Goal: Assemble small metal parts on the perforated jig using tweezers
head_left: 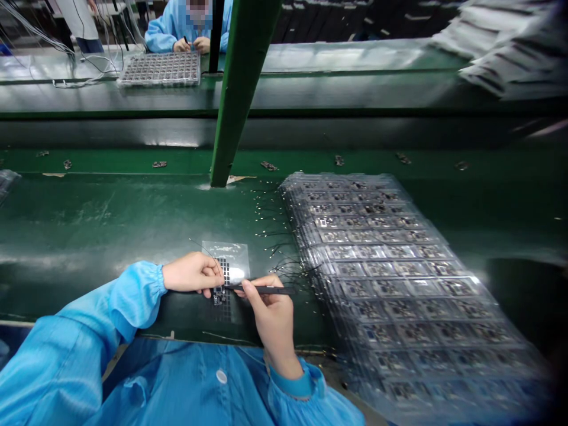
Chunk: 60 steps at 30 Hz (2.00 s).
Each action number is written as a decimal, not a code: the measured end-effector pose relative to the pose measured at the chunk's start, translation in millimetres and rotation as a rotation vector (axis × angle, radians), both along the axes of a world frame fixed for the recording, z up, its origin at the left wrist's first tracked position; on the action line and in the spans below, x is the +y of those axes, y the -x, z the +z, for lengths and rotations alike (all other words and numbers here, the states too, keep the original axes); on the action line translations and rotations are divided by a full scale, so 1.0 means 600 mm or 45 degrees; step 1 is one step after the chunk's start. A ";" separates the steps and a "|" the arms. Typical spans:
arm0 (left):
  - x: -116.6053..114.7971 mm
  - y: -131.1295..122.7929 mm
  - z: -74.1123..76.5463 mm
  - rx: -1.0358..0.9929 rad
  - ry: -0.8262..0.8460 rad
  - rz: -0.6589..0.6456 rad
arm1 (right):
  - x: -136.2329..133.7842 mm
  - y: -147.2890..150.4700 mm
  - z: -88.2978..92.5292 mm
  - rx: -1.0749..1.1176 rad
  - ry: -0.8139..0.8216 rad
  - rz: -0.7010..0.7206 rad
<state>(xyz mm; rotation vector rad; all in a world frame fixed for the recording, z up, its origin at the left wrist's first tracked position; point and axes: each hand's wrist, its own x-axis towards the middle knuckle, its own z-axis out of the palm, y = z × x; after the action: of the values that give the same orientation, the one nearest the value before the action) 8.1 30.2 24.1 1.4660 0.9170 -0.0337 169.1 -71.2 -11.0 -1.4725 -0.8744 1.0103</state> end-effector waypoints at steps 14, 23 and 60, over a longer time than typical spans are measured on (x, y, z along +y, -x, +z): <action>-0.005 0.000 -0.007 -0.045 -0.119 0.029 | -0.001 0.003 0.000 -0.025 -0.010 0.005; -0.008 -0.001 -0.013 -0.118 -0.102 0.066 | 0.000 0.002 -0.006 -0.013 -0.001 0.003; -0.015 0.004 -0.006 -0.125 -0.592 0.059 | 0.006 0.016 0.006 0.005 -0.015 0.226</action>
<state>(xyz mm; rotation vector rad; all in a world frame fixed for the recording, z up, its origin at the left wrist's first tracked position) 5.7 21.5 20.4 1.8550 0.9148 0.3018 159.3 -67.7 -7.5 -1.4005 -1.0203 1.1357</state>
